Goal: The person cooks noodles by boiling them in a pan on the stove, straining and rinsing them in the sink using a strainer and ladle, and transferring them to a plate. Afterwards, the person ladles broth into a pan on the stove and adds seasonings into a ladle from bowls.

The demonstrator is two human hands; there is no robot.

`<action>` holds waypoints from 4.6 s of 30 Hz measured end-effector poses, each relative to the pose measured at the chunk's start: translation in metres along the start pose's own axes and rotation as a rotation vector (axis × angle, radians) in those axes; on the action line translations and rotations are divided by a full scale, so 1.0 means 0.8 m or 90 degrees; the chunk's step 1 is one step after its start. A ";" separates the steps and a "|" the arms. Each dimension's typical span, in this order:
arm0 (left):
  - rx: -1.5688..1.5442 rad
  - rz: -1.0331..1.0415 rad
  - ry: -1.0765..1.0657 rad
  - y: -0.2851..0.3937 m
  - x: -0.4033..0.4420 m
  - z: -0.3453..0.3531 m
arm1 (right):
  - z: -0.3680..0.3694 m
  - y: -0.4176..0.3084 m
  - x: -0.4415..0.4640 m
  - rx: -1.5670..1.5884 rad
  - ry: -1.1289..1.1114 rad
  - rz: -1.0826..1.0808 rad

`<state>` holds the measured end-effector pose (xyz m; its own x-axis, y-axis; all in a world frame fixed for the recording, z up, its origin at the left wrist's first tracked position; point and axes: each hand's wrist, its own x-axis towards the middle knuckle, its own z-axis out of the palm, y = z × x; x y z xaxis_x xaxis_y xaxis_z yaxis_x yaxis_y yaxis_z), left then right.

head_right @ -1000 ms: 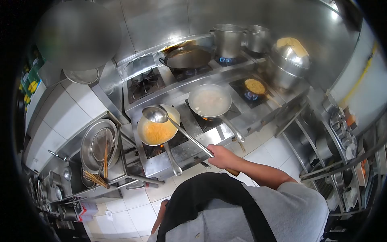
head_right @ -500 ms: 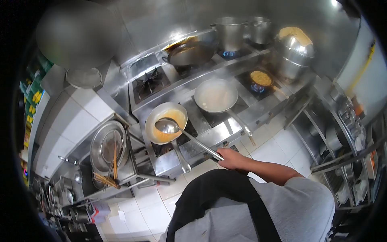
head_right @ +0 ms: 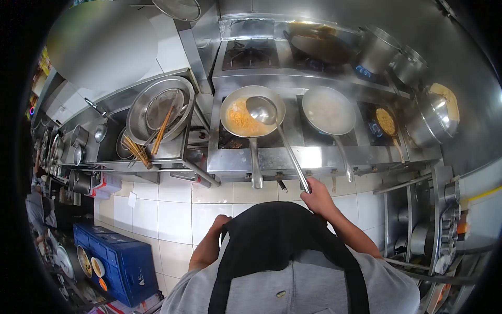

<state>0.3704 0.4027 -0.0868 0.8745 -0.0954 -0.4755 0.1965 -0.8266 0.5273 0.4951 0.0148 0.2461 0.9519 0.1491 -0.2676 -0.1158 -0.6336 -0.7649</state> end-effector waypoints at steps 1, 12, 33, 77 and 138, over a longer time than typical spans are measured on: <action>0.064 0.017 0.019 -0.004 0.002 0.005 | -0.002 -0.002 -0.001 -0.007 0.020 -0.028; -0.019 0.001 -0.080 -0.001 -0.016 -0.005 | -0.006 0.005 0.006 0.083 0.016 0.047; 0.197 0.134 -0.135 -0.028 -0.019 -0.008 | 0.003 0.004 0.120 0.064 0.168 -0.079; -0.129 -0.115 -0.092 -0.096 -0.063 -0.142 | -0.028 -0.057 0.112 -0.089 0.170 -0.030; 0.078 0.122 -0.080 -0.047 -0.021 -0.072 | -0.025 -0.025 0.051 -0.475 0.016 -0.059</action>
<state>0.3740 0.4675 -0.0582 0.8274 -0.3182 -0.4627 -0.0291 -0.8471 0.5306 0.5422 0.0182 0.2619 0.9556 0.2151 -0.2015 0.1796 -0.9670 -0.1804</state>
